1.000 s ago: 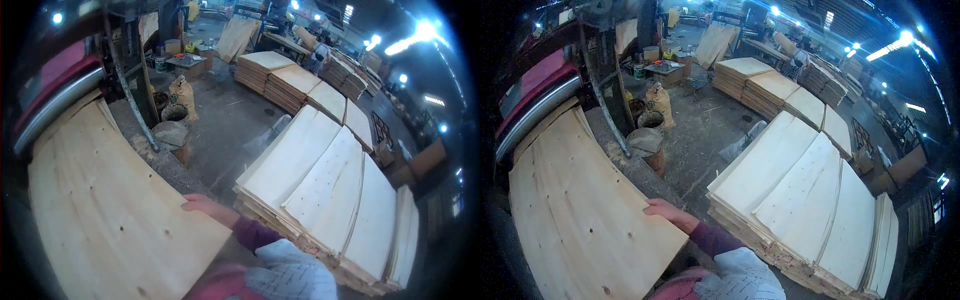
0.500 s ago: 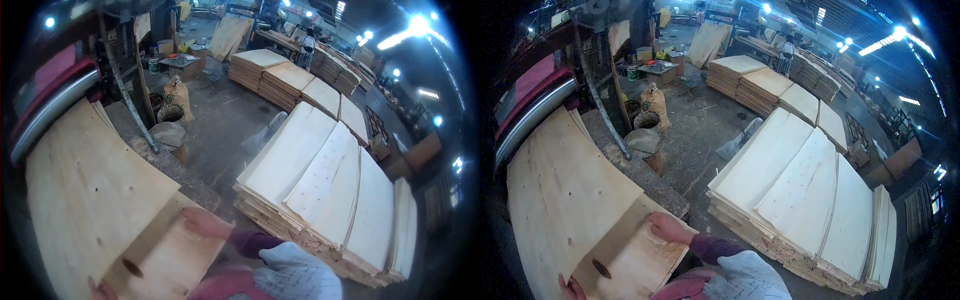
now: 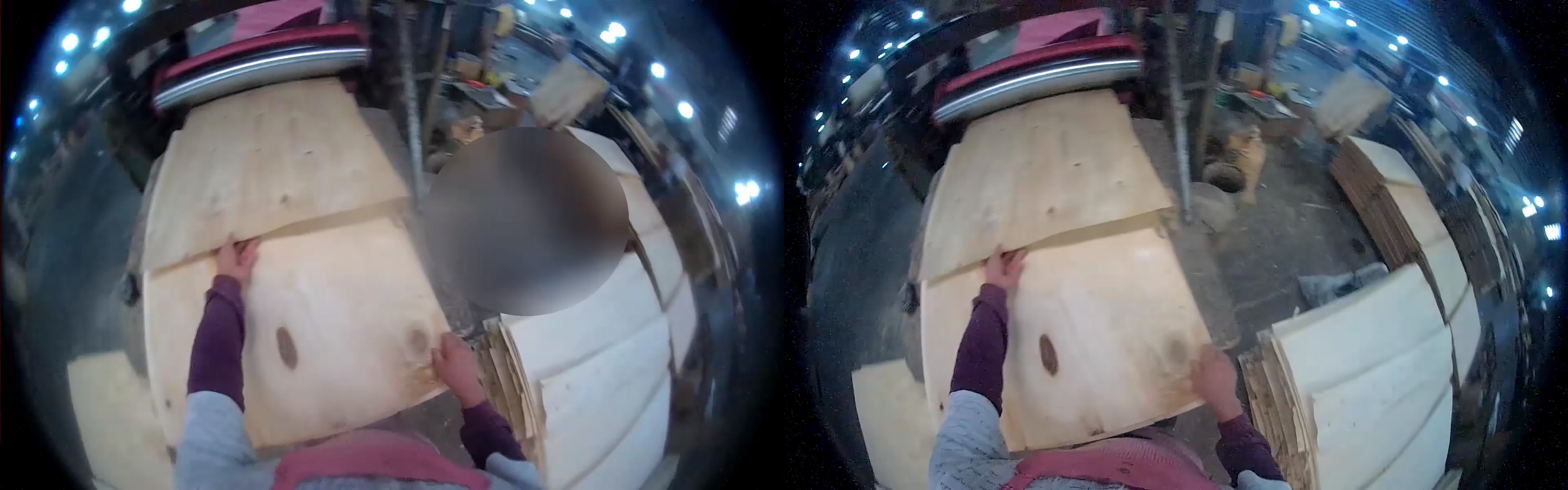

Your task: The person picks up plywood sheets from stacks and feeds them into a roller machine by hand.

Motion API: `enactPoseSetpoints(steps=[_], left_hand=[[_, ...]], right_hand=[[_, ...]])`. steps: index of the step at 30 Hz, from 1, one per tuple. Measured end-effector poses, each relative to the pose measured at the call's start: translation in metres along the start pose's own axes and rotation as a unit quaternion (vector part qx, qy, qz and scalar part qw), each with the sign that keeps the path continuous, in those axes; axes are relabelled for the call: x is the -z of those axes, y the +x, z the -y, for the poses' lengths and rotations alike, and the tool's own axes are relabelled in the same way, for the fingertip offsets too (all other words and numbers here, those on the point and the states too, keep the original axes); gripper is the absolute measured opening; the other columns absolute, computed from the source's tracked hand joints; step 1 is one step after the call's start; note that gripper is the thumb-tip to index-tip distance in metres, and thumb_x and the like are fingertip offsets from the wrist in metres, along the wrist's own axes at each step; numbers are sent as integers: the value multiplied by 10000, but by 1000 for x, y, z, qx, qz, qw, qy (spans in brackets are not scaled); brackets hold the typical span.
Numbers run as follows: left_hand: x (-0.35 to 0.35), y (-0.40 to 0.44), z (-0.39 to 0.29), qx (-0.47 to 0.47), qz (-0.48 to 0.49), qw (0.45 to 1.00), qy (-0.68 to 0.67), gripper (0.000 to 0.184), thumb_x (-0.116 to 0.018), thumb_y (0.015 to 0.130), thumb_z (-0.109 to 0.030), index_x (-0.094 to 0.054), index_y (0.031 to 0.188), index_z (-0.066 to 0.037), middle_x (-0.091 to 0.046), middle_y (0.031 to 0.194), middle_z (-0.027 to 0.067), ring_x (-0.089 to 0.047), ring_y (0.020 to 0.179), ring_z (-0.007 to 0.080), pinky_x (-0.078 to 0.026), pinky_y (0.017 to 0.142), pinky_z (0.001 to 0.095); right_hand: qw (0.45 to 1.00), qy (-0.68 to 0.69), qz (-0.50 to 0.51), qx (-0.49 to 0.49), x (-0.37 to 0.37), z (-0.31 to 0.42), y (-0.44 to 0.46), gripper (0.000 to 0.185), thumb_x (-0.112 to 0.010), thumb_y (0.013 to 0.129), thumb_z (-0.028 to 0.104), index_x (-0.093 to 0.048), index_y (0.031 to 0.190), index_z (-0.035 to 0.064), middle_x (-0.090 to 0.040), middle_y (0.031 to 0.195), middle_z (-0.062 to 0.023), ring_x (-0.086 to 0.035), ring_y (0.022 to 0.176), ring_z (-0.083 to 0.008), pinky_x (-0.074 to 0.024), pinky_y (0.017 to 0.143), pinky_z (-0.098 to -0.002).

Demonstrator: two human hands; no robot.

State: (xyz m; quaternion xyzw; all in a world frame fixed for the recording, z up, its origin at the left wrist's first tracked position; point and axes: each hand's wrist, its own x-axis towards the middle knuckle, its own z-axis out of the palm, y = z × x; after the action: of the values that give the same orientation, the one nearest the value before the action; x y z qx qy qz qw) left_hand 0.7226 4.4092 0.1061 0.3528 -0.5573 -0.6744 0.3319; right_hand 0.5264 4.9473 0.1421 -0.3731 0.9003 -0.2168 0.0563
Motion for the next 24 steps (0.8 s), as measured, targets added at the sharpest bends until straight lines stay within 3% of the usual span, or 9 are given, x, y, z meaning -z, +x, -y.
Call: enactPoseSetpoints(steps=[1, 4, 7, 10, 12, 17, 20, 22, 24], left_hand=[[-14, -6, -15, 170, -92, 943, -271, 220, -595, 935, -239, -546, 1100, -101, -614, 970, 35, -643, 900, 228, -500, 614, 254], [-27, -84, -3, 137, -4, 960, -243, 198, -615, 930, -194, -528, 1106, -177, -608, 1020, -4, -640, 914, 227, -532, 678, 301], [-51, -216, -33, 191, -12, 949, -251, 328, -605, 936, -175, -463, 1228, -125, -622, 1078, 40, -650, 945, 241, -548, 700, 314], [-31, -327, -27, 233, 53, 925, -294, 483, -508, 988, -327, -422, 1374, -50, -482, 1365, 228, -537, 1188, 385, -443, 1019, 497], [-30, -396, -20, 227, 46, 890, -394, 567, -471, 971, -477, -449, 1377, -81, -490, 1356, 252, -525, 1208, 415, -497, 954, 466], [-13, -487, 43, 351, 164, 865, -318, 741, -452, 928, -605, -434, 1381, -19, -487, 1369, 242, -495, 1251, 395, -457, 1010, 487], [-68, -456, -56, 63, -94, 865, -490, 692, -509, 938, -528, -420, 1373, 2, -518, 1343, 214, -507, 1245, 368, -450, 1029, 476], [-55, -450, -39, 16, -136, 883, -448, 579, -476, 976, -392, -364, 1414, -31, -482, 1388, 185, -468, 1283, 342, -388, 1077, 487], [-50, -447, -27, 13, -153, 910, -384, 516, -477, 981, -263, -337, 1431, -51, -479, 1390, 161, -459, 1293, 321, -374, 1088, 491]], right_hand=[[1000, -18, -4, 6, 7, 4, 4, 347, -649, 804, 241, -599, 1090, 52, -643, 951, -194, -616, 880, -381, -500, 770, -462], [993, 11, -111, 28, 19, -8, 16, 294, -686, 802, 214, -642, 1035, 40, -651, 879, -158, -645, 809, -305, -516, 725, -409], [978, 203, -14, -54, 50, -9, 36, 303, -640, 843, 225, -648, 1085, 43, -651, 877, -131, -646, 822, -264, -517, 744, -365], [846, 490, 157, -139, 60, -7, 57, 323, -614, 895, 182, -628, 1168, 12, -680, 1007, -68, -649, 891, -161, -521, 773, -293], [728, 623, 235, -164, 95, 34, 68, 338, -582, 911, 136, -598, 1208, -25, -668, 1102, -80, -655, 947, -167, -530, 813, -297], [694, 675, 244, -57, 157, 103, 76, 377, -564, 890, 110, -567, 1238, -34, -661, 1120, -127, -659, 984, -198, -532, 851, -326], [654, 730, 195, -47, 163, 100, 62, 396, -573, 867, 110, -563, 1235, -37, -653, 1137, -144, -653, 1015, -220, -524, 881, -340], [628, 741, 225, -81, 109, 39, 58, 419, -579, 851, 147, -564, 1227, -38, -640, 1159, -149, -639, 1038, -238, -506, 911, -343], [715, 682, 138, -72, 6, -33, 48, 434, -579, 848, 166, -561, 1229, -42, -638, 1161, -146, -635, 1037, -237, -503, 913, -339]])
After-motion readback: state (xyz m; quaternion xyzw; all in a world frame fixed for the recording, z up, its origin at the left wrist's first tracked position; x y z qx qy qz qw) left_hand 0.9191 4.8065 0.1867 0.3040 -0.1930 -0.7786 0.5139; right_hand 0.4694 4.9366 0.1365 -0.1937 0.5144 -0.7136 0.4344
